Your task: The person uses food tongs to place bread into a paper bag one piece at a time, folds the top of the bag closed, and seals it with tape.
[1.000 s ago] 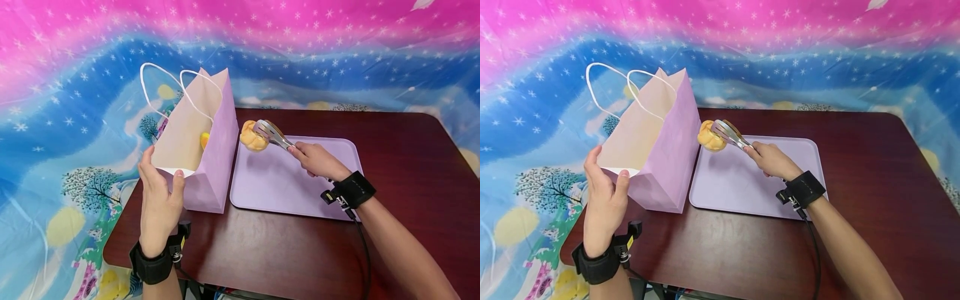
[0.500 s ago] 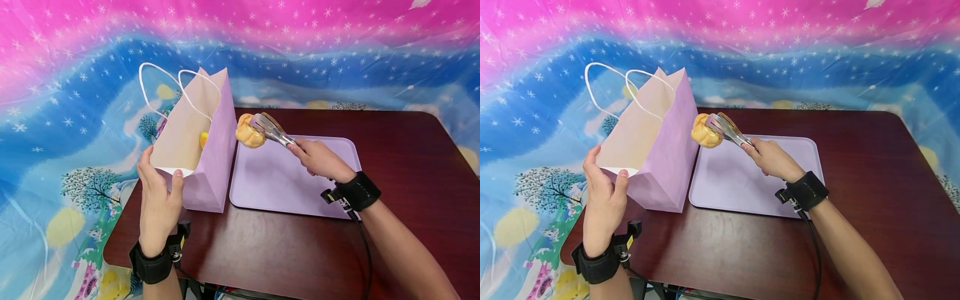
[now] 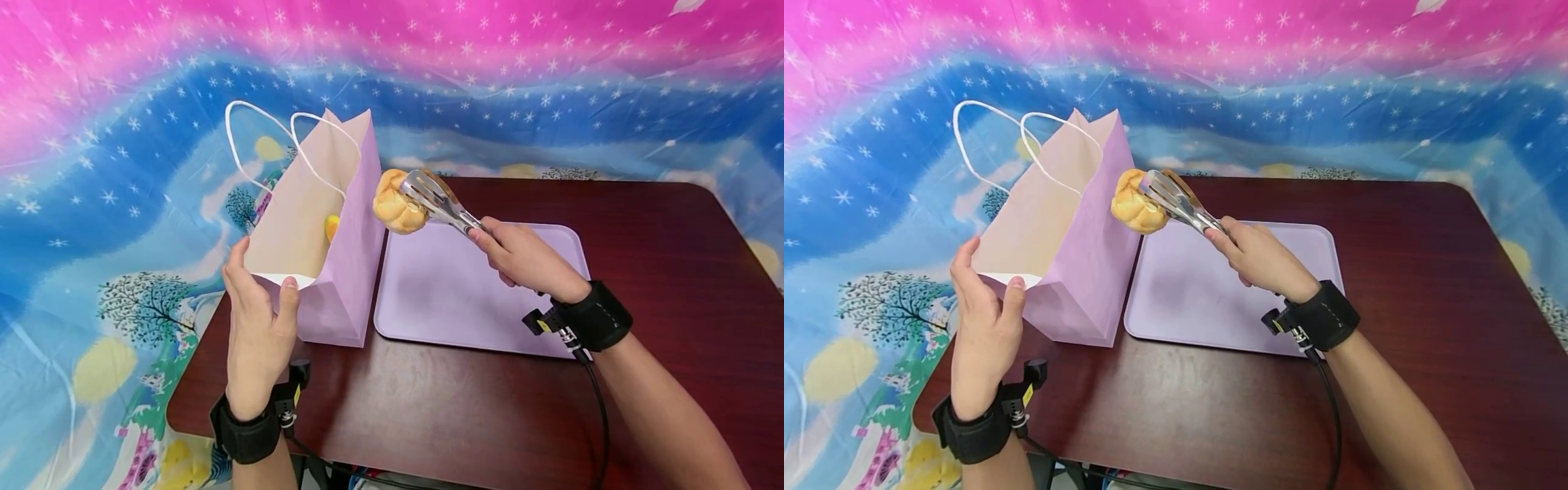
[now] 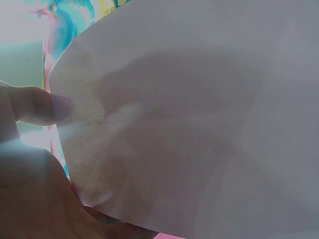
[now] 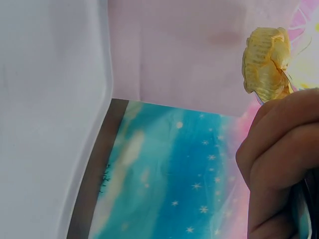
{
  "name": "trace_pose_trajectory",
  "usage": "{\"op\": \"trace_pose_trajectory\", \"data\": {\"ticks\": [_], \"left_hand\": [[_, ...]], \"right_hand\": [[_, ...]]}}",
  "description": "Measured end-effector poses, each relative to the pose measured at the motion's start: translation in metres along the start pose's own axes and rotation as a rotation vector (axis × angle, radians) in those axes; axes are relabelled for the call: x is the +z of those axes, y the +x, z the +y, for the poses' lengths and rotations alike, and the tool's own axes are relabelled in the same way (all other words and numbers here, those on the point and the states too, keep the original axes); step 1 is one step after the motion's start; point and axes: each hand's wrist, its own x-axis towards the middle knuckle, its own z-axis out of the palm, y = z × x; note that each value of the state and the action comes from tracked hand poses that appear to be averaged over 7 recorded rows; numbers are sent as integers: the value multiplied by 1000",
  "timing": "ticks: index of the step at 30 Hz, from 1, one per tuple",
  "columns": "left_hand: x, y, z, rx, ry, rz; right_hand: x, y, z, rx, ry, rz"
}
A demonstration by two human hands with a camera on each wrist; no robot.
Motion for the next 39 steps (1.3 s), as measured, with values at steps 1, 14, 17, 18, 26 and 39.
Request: {"op": "trace_pose_trajectory", "data": {"ticks": [1, 14, 17, 18, 26, 39], "left_hand": [[0, 0, 0, -1, -1, 1], [0, 0, -1, 3, 0, 12], [0, 0, -1, 1, -1, 15], [0, -1, -1, 0, -2, 13], [1, -1, -1, 4, -5, 10], [3, 0, 1, -1, -8, 15]], "right_hand": [[-1, 0, -1, -1, -4, 2], [-5, -4, -14, -41, -34, 47], [-6, -5, -19, -51, -47, 67], [-6, -6, -20, -51, -51, 76], [-9, -7, -31, -57, -59, 108], [-12, -5, -42, -96, -38, 130]]}}
